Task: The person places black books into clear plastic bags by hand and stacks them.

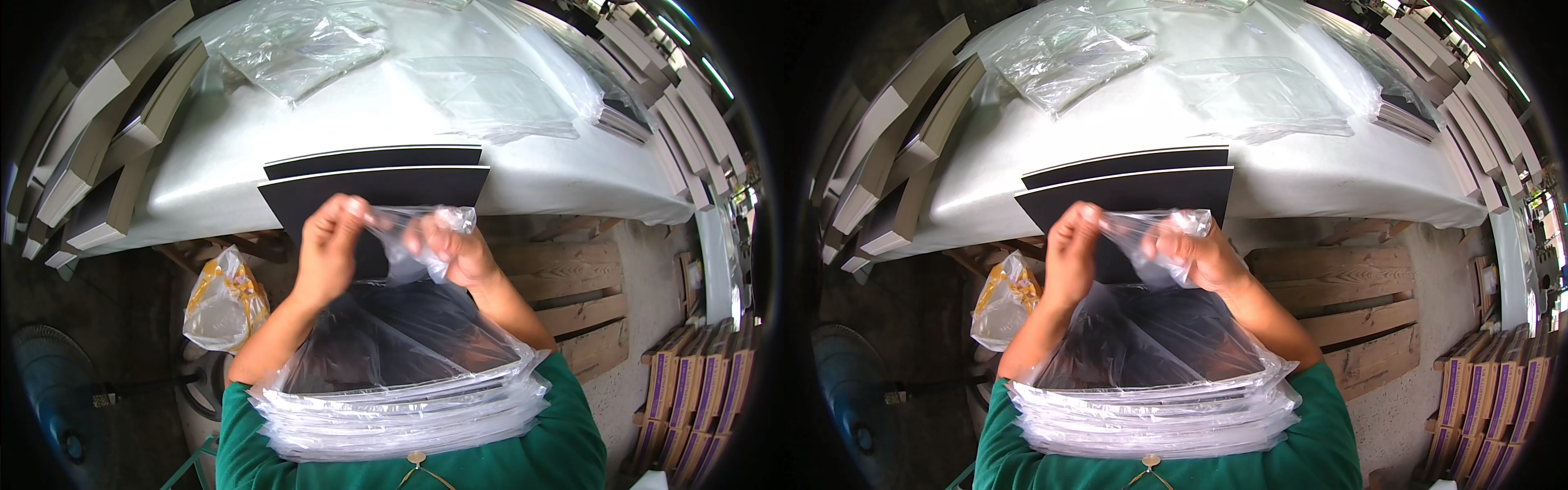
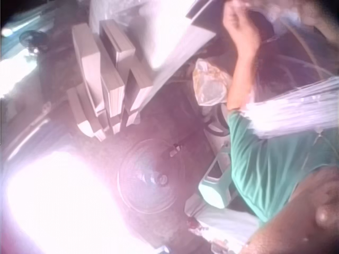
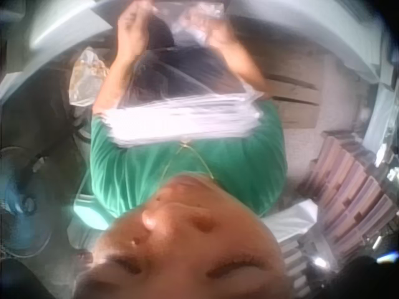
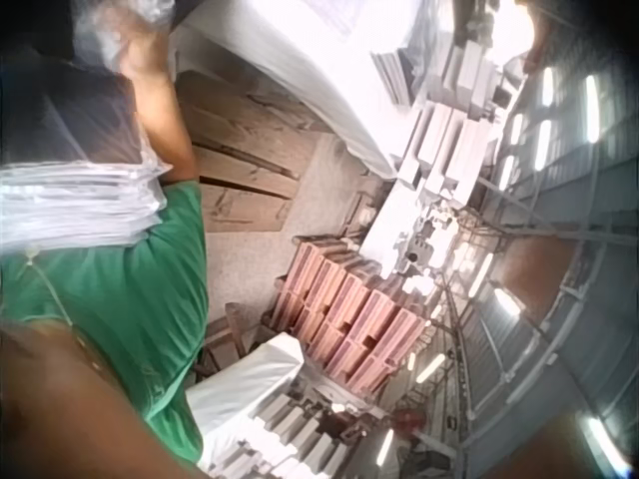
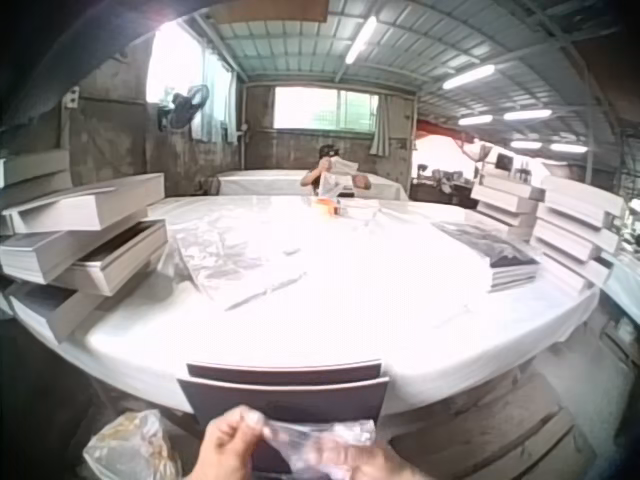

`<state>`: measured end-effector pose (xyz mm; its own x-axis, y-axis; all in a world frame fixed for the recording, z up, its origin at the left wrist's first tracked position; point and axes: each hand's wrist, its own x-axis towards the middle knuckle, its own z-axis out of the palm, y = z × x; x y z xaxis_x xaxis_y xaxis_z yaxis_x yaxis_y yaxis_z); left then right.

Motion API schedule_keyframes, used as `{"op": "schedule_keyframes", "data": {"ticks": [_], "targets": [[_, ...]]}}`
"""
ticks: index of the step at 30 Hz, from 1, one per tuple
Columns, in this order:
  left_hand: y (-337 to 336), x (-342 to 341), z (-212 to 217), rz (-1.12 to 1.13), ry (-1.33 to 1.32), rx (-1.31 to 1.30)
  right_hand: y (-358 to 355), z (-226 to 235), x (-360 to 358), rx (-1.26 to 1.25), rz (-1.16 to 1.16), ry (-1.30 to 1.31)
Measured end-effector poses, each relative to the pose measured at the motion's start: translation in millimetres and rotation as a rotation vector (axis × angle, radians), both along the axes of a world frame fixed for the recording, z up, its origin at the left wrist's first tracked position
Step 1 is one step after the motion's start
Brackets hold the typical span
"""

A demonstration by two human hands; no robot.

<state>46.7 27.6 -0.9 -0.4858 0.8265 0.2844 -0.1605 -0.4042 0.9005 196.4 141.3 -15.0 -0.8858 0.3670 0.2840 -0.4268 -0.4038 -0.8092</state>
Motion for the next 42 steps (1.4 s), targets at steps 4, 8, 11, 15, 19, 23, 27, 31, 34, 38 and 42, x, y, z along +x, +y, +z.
{"op": "schedule_keyframes", "data": {"ticks": [4, 8, 11, 15, 19, 23, 27, 31, 34, 38, 42], "targets": [[-11, -9, 2, -0.295, -0.032, -0.302, 14, 8, 19, 0.067, -0.088, -0.12], [-19, -26, 4, -0.943, 0.523, -0.378, 38, 20, 56, -0.381, -0.176, -0.099], [-21, -37, 6, -0.535, -0.412, 0.243, 47, 13, 79, 0.505, -0.035, -0.438], [-24, -36, 0, -0.578, 0.226, -0.541, 50, -3, 93, 0.016, -0.197, -0.184], [-27, -38, -10, -0.75, -0.051, -0.272, 47, -10, 94, -0.589, 0.333, 0.071], [-30, -50, -28, -0.224, -0.652, -0.297, 30, -18, 93, 0.233, 0.171, -0.234], [-50, -54, -56, -1.02, -0.113, -0.642, 11, -30, 85, -0.497, -0.405, 0.037], [-71, -59, -59, -0.622, -0.384, 0.039, 7, -24, 62, -0.118, -0.519, -0.233], [-72, -65, -31, -0.73, -0.593, 0.346, 8, -6, 38, 0.702, -1.326, -0.284], [-61, -72, 15, 0.157, 0.333, -0.137, 14, 26, 31, 1.154, -1.487, -0.28], [-60, -78, 18, 0.526, 0.963, -0.345, 13, 36, 30, 1.409, -1.236, -0.586]]}}
